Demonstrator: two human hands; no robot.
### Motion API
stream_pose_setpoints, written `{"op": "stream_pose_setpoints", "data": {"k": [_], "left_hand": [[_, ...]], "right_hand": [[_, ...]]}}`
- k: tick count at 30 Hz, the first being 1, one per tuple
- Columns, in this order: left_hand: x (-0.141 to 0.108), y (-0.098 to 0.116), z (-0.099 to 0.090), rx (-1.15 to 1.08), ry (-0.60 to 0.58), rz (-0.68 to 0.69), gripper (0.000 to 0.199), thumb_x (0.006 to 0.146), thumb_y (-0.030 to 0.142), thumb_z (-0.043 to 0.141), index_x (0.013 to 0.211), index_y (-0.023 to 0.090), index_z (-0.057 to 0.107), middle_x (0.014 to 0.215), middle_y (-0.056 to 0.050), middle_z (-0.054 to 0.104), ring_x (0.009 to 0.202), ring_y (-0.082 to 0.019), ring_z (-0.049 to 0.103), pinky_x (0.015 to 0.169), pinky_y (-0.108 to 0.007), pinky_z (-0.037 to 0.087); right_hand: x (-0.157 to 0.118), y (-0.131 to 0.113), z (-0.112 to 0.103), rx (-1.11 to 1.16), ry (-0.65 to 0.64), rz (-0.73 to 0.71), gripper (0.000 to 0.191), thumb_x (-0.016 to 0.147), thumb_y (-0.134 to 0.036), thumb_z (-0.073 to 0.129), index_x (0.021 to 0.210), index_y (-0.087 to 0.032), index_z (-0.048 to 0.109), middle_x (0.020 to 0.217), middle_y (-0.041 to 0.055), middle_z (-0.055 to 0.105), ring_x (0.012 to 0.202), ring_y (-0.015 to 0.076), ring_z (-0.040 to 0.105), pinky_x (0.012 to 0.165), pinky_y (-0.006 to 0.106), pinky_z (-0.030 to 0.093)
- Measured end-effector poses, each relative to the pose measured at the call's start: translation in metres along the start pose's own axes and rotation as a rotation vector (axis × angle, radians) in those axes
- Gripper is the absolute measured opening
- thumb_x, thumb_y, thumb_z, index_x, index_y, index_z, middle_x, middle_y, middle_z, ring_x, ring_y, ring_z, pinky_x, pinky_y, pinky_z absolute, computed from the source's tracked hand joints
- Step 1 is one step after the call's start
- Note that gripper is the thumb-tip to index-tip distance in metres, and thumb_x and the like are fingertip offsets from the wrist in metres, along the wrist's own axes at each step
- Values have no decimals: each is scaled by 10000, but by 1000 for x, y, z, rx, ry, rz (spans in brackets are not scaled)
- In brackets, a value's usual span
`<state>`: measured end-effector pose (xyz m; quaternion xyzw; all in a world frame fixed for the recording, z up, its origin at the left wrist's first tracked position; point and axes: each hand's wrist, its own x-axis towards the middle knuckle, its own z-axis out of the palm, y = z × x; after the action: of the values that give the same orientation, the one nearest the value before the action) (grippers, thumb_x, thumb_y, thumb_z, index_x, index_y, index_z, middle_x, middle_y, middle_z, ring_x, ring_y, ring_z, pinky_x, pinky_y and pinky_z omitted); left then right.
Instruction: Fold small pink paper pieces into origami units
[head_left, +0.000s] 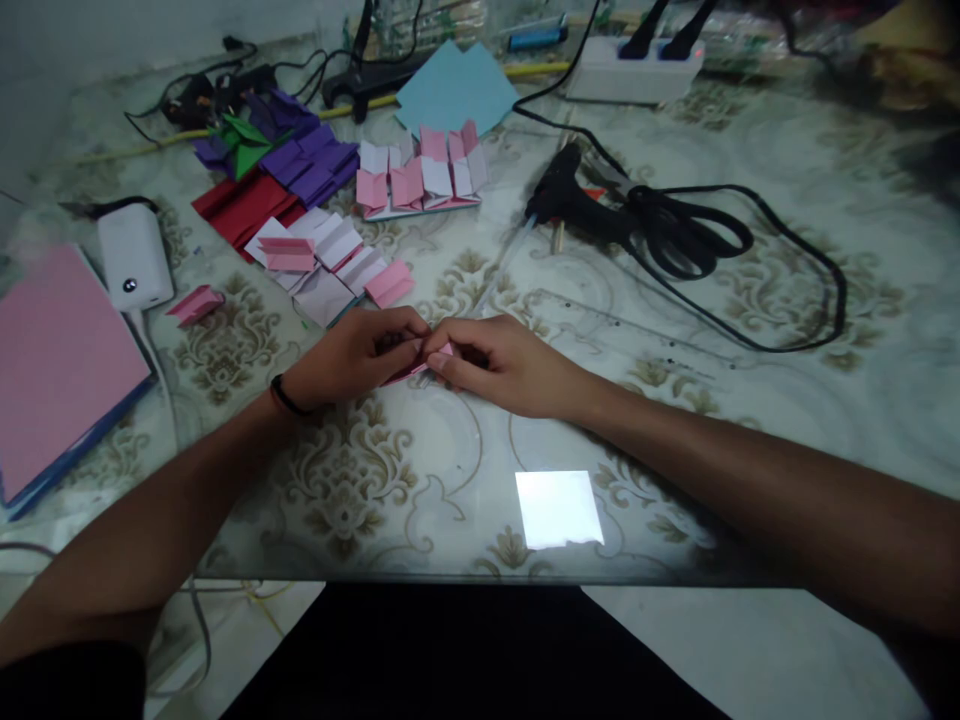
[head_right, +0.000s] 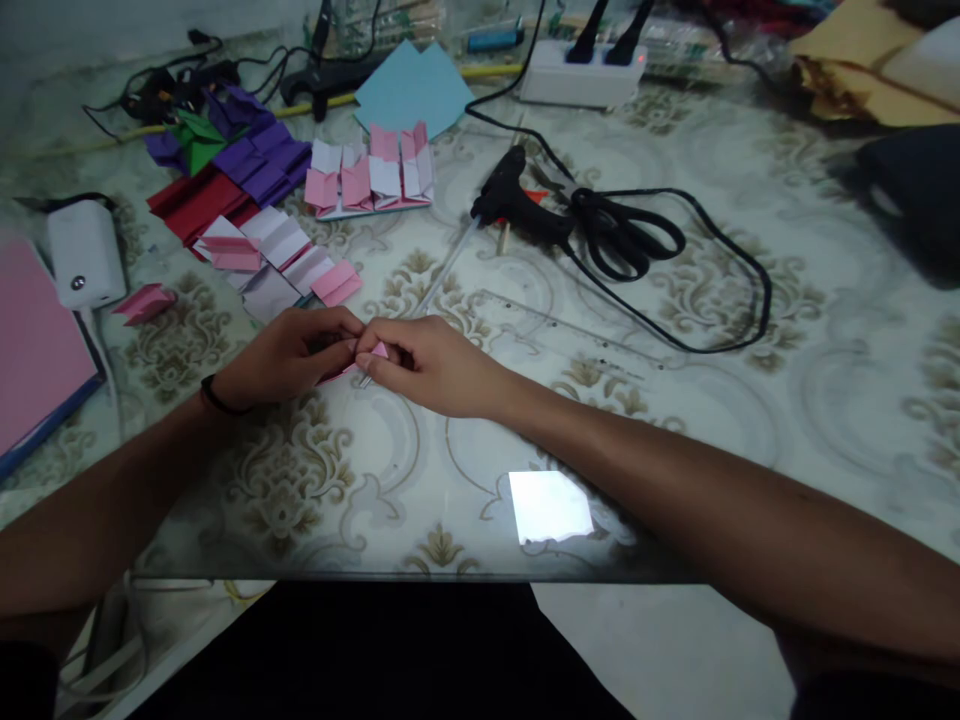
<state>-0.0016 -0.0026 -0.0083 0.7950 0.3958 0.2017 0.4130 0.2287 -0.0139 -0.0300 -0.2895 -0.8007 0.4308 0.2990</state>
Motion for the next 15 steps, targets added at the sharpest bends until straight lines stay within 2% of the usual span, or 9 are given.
{"op": "stream_pose_setpoints", "data": {"k": [15], "left_hand": [[1,0,0,-7,-6,9,222,954,349,632,953,148,725,721,16,689,628,-86,556,602,-200,419]], "right_hand": [[0,-1,0,6,12,-13,238,1042,-330,587,973,-141,716,661,-45,569,588,77,469,580,192,351]]}}
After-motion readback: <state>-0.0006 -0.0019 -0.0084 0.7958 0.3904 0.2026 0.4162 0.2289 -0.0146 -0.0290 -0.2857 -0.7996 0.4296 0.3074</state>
